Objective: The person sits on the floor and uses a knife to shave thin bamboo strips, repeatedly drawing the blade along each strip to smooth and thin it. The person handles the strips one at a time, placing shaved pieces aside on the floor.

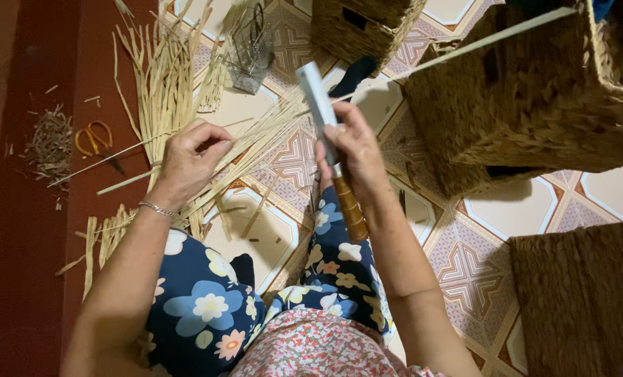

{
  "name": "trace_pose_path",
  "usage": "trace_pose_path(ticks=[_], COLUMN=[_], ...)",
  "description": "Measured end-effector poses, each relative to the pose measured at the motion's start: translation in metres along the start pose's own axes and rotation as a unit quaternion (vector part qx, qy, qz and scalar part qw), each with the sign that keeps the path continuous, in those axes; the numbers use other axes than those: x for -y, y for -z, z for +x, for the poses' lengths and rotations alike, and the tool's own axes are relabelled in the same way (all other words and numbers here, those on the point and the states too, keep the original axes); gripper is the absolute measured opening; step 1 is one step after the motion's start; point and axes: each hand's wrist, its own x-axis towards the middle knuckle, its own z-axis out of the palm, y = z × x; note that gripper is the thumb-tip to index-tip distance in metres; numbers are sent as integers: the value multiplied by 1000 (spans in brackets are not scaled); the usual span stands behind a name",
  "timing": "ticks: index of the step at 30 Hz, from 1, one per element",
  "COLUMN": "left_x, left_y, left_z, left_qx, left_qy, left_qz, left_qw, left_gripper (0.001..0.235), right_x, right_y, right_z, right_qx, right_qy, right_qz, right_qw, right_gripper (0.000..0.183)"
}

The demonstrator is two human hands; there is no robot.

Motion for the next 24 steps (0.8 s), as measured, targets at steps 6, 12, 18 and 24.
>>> trace_pose_path(ticks=[6,12,18,24], left_x=[12,15,20,35], left_y=[12,18,21,20], left_z=[-2,-3,-2,-2], left_qx=[-24,-19,-41,-55], left_qy=[-23,-19,-19,7], left_qz=[23,42,60,80], left_qw=[999,999,997,995], left_gripper=[6,6,7,4], right_x=[35,51,64,76], right_y=[36,67,94,139], right_z=[-9,-14,-19,-27], right_qx=[-61,-134,-108,-105], right_qy=[78,130,186,219], right_qz=[15,51,39,15], right_qw=[995,981,976,970], right_gripper=[33,35,32,31])
